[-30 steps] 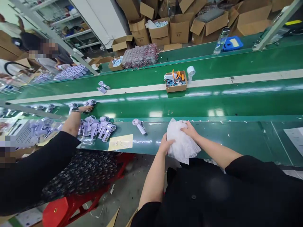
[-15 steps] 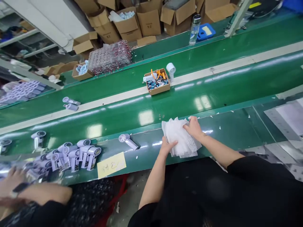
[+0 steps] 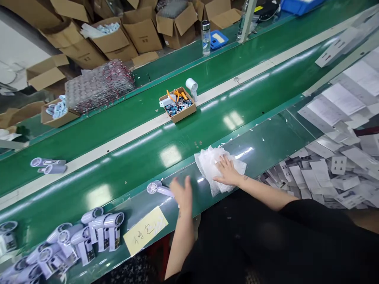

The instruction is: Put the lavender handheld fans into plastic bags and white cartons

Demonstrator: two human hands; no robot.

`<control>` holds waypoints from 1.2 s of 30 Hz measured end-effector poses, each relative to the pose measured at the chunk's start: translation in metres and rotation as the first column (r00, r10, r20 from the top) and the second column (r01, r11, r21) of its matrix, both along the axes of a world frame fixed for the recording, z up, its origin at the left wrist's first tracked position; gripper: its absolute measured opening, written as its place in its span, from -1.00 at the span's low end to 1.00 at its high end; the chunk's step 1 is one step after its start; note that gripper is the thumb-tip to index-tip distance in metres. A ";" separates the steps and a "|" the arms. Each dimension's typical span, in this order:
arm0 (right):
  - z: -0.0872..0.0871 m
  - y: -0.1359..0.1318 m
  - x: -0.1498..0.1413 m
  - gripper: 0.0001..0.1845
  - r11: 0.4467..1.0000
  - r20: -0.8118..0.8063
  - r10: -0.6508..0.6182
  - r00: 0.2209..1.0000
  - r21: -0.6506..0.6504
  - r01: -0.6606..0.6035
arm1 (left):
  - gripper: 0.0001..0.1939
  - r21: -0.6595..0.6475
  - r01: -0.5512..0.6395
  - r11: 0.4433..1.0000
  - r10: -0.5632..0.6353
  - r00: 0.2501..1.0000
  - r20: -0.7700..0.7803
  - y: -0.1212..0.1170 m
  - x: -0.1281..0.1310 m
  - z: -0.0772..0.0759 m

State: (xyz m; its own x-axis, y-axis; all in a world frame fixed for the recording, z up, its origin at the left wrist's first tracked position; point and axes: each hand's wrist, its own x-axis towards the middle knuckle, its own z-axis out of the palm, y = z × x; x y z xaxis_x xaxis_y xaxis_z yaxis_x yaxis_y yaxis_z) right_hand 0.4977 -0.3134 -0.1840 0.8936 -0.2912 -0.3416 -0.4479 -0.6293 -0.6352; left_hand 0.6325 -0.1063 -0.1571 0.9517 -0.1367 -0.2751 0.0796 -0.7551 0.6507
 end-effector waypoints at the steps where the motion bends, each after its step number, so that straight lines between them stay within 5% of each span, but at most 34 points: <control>1: -0.003 0.007 0.004 -0.04 0.998 -0.018 0.016 1.000 -0.053 -0.017 | -0.28 0.118 -0.098 0.988 0.085 0.990 0.115 0.018 0.012 0.000; 4: -0.010 0.017 0.015 -0.02 0.994 -0.029 0.018 0.999 -0.106 -0.021 | -0.16 0.274 -0.383 0.882 0.377 0.923 0.076 0.055 0.041 -0.007; 7: -0.013 0.012 0.015 0.18 0.999 0.018 0.000 1.000 -0.038 0.001 | -0.37 0.255 -0.404 0.879 0.428 0.903 -0.042 0.059 0.047 -0.015; 10: -0.017 0.007 0.013 0.27 0.997 0.126 -0.078 0.989 0.035 0.074 | -0.55 0.157 -0.285 0.945 0.291 0.957 -0.013 0.041 0.028 -0.007; 13: -0.022 0.012 0.017 0.24 0.985 0.212 -0.161 0.964 0.090 0.145 | -0.50 -0.015 0.131 0.991 -0.129 0.986 0.109 0.009 0.005 0.010; 16: -0.028 0.019 0.023 0.24 0.952 0.290 -0.254 0.923 0.245 0.185 | -0.50 0.021 0.597 0.802 -0.583 0.774 0.247 -0.031 -0.005 0.014; 18: -0.032 0.019 0.019 0.25 0.889 0.314 -0.369 0.875 0.394 0.233 | -0.52 0.183 0.730 0.659 -0.749 0.616 0.242 -0.055 -0.004 0.005; 21: -0.035 0.017 -0.008 0.00 0.817 0.310 -0.522 0.795 0.451 0.360 | -0.48 0.440 0.768 0.466 -0.881 0.448 0.152 -0.080 0.000 -0.009; 25: -0.029 0.028 -0.067 -0.68 0.853 0.372 -0.521 0.768 0.264 0.451 | -0.43 0.704 0.684 0.188 -0.970 0.240 0.026 -0.100 -0.007 0.001; 29: -0.032 0.044 -0.137 -0.71 0.838 0.402 -0.544 0.737 0.311 0.449 | -0.42 0.766 0.643 -0.026 -0.937 0.250 -0.242 -0.133 -0.015 0.031; 31: -0.039 0.044 -0.179 -0.74 0.645 0.255 -0.759 0.599 0.422 0.638 | -0.46 0.722 0.685 -0.098 -0.864 0.302 -0.404 -0.153 -0.010 0.042; 34: -0.051 0.036 -0.256 -0.86 0.136 -0.071 -0.981 0.181 0.419 0.898 | -0.52 0.676 0.718 -0.167 -0.768 0.336 -0.546 -0.181 0.000 0.052; 36: -0.053 0.031 -0.313 -0.95 -0.095 -0.163 -0.986 -0.038 0.355 0.930 | -0.55 0.699 0.696 -0.163 -0.786 0.336 -0.518 -0.198 -0.003 0.059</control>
